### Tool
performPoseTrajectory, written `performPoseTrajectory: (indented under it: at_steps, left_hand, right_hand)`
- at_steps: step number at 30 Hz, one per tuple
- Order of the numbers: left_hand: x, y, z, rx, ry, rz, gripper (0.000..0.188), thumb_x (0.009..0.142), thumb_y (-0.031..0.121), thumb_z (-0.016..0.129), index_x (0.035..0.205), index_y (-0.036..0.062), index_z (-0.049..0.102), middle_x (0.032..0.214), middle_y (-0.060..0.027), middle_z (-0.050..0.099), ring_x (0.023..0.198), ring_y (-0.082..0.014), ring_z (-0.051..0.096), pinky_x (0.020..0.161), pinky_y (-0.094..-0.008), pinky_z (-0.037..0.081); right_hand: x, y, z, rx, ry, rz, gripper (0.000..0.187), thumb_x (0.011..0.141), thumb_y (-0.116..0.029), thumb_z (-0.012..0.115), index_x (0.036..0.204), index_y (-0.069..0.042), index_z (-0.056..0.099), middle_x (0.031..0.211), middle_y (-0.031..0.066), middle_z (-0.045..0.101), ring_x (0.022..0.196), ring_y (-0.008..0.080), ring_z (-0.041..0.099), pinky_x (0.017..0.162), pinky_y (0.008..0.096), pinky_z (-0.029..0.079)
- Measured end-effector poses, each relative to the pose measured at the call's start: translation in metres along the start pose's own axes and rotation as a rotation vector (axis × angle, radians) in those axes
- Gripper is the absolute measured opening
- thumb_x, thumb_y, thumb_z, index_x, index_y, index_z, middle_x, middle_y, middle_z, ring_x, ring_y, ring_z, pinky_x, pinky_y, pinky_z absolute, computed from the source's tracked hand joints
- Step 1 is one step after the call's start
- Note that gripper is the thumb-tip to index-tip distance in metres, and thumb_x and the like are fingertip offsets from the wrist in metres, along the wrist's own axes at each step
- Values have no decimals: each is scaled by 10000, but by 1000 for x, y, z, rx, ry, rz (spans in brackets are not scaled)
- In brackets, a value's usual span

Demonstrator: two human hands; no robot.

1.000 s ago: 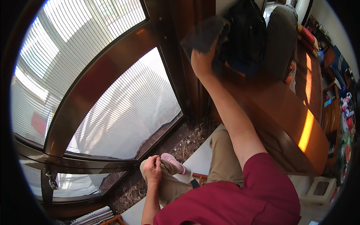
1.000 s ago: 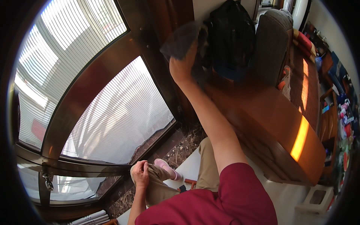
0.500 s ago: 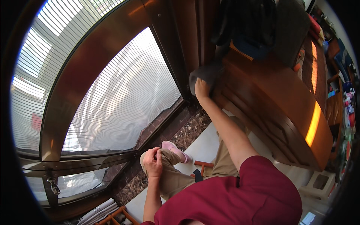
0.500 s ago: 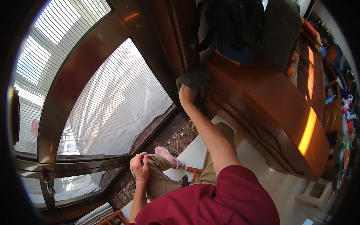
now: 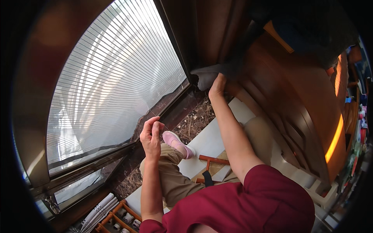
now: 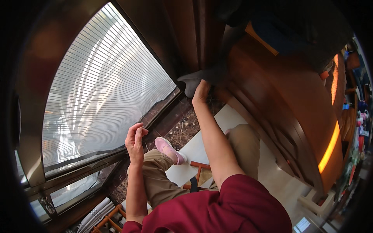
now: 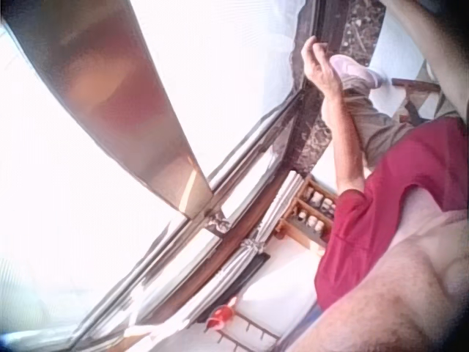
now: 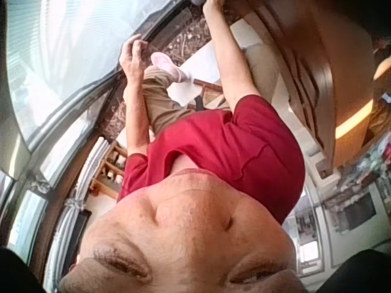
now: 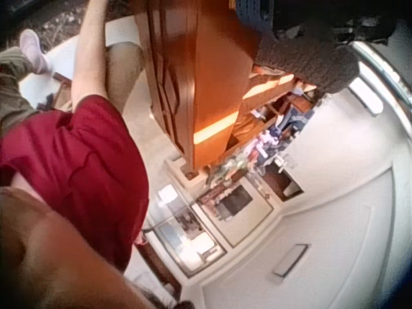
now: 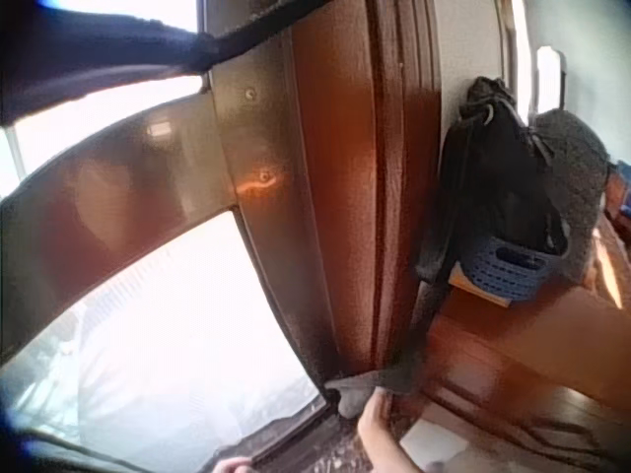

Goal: The person wipes a wooden cabinet and a nearby window frame using a cloth. They move around the furniture to clean different sides and edges, then wipe the window frame and a wall-mounted switch.

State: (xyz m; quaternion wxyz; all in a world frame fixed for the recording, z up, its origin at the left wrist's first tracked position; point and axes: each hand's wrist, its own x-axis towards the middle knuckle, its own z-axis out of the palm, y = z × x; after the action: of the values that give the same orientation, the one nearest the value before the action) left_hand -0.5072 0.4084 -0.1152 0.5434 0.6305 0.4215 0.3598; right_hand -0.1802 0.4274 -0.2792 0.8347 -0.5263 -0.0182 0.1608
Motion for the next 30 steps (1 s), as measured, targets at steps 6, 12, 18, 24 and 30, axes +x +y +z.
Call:
performPoseTrajectory:
  at_steps: [6, 12, 18, 24, 30]
  left_hand:
    - [-2, -4, 5, 159, -15, -102, 194, 1055, 82, 607, 1206, -11, 686, 907, -59, 722, 845, -113, 679, 786, -265, 549]
    - [-8, 1, 3, 173, 9, -183, 199, 1052, 80, 608, 1204, -19, 689, 931, -74, 730, 864, -127, 703, 791, -272, 561]
    - [-25, -4, -5, 176, 34, -219, 216, 1054, 70, 599, 1225, -33, 681, 953, -82, 730, 892, -144, 718, 819, -280, 572]
    - [-30, -6, -5, 166, 49, -249, 214, 1053, 71, 604, 1222, -29, 688, 973, -86, 732, 890, -138, 715, 820, -274, 567]
    - [-22, -3, -1, 187, 51, -147, 201, 1045, 96, 614, 1196, -4, 701, 888, -77, 729, 828, -122, 695, 762, -270, 548]
  right_hand:
    - [-4, 56, -9, 183, 255, 544, 557, 1103, -539, 353, 1411, -143, 595, 1347, 38, 675, 1134, 210, 662, 1039, 396, 507]
    - [41, 131, -53, 332, 216, 606, 462, 1100, -382, 410, 1450, -131, 579, 1508, 91, 589, 1344, 302, 577, 1181, 489, 430]
    - [58, 157, -79, 399, 211, 768, 469, 1079, -320, 427, 1470, -106, 572, 1542, 98, 555, 1385, 311, 545, 1191, 529, 423]
    - [39, 136, -53, 471, 260, 736, 473, 1075, -305, 422, 1483, -108, 558, 1551, 106, 545, 1402, 336, 529, 1193, 537, 424]
    - [5, 28, 8, 480, 200, 655, 469, 1077, -270, 425, 1493, -84, 533, 1562, 117, 524, 1400, 331, 525, 1190, 521, 432]
